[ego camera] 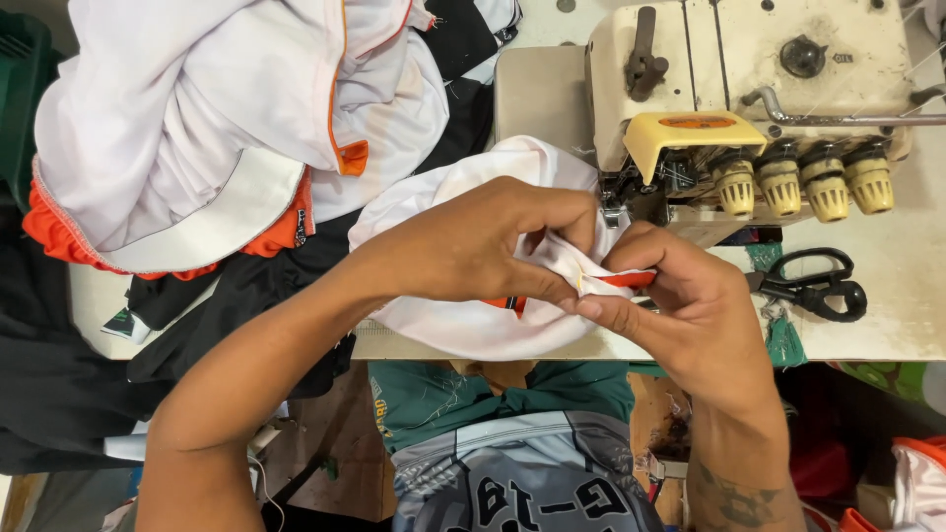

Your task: Serging the edges of fabric pieces using an industrial overlock sewing machine to prevent fraying.

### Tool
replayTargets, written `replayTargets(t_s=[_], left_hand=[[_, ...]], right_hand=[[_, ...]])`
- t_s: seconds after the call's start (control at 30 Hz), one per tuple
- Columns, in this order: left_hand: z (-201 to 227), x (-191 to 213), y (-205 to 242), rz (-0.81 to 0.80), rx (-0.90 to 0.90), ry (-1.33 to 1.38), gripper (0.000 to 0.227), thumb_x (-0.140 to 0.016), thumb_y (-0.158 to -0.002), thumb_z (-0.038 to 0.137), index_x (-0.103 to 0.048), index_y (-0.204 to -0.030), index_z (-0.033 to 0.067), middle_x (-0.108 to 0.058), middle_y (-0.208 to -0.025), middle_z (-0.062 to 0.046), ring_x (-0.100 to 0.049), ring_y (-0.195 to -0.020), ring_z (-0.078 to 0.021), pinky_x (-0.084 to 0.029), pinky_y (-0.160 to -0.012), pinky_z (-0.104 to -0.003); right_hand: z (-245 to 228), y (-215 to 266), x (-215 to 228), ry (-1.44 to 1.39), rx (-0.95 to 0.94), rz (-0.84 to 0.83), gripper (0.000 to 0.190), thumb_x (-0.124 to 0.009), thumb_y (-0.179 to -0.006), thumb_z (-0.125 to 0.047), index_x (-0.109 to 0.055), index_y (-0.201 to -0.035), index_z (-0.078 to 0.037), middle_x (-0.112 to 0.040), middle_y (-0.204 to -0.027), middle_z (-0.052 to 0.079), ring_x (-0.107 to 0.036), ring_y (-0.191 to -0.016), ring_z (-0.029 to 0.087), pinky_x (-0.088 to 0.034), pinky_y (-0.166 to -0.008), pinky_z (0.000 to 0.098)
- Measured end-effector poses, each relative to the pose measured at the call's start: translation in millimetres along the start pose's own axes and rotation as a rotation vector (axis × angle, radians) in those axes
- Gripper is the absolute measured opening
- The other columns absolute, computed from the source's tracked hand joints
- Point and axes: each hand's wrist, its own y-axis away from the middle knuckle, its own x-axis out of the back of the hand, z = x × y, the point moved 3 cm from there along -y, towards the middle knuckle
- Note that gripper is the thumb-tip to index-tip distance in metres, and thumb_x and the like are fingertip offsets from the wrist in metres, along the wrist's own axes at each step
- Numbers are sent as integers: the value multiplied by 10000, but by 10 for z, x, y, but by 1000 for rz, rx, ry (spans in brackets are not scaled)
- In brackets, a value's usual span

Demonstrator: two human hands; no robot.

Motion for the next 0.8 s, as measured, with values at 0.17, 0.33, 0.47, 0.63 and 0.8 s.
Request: replayTargets(t_s=[0.17, 0.33, 0.47, 0.63, 0.8], left_hand=[[-160, 45, -49, 30, 243, 240, 299, -884, -846, 237, -597, -883, 162, -591, -876, 78, -507, -827, -63, -385, -752, -226], [-49, 18, -60, 13, -56, 47, 144, -661, -904, 110, -529, -953, 139, -545, -952, 4, -507, -886, -178, -381, -853, -318], [-46, -20, -47, 120, -54, -193, 387, -613, -832, -134, -558, -1113, 127, -564, -1068, -55, -541, -1014, -260, -417, -827, -356], [-104, 16, -22, 131, -41, -28, 93, -726, -996, 145, -639, -990, 113, -606, -1021, -10, -541, -978, -197, -436, -859, -331], [-71, 29, -31, 55, 11, 221, 282, -564, -1065, 373, -653, -1091, 106, -665, -1031, 0, -616, -983, -146, -464, -888, -291]], right_hand=[[85, -20, 60, 24, -92, 29, 212, -833, -865, -10, -640, -935, -65, -575, -878, 21, -530, -819, 112, -436, -722, 231], [148, -7, 65, -30, -136, 49, 356, -907, -769, -102, -559, -841, -120, -524, -809, -25, -473, -763, 77, -392, -657, 209], [131, -16, 55, 6, -69, 41, 343, -877, -814, -56, -541, -853, -115, -492, -844, -15, -458, -806, 99, -381, -700, 216], [213, 25, 123, -98, -138, 111, 213, -835, -863, -57, -637, -940, -79, -624, -878, 8, -564, -812, 97, -471, -711, 216], [297, 43, 184, -68, -154, 204, 217, -842, -860, -94, -716, -1030, -48, -630, -851, 4, -546, -797, 85, -438, -699, 213]])
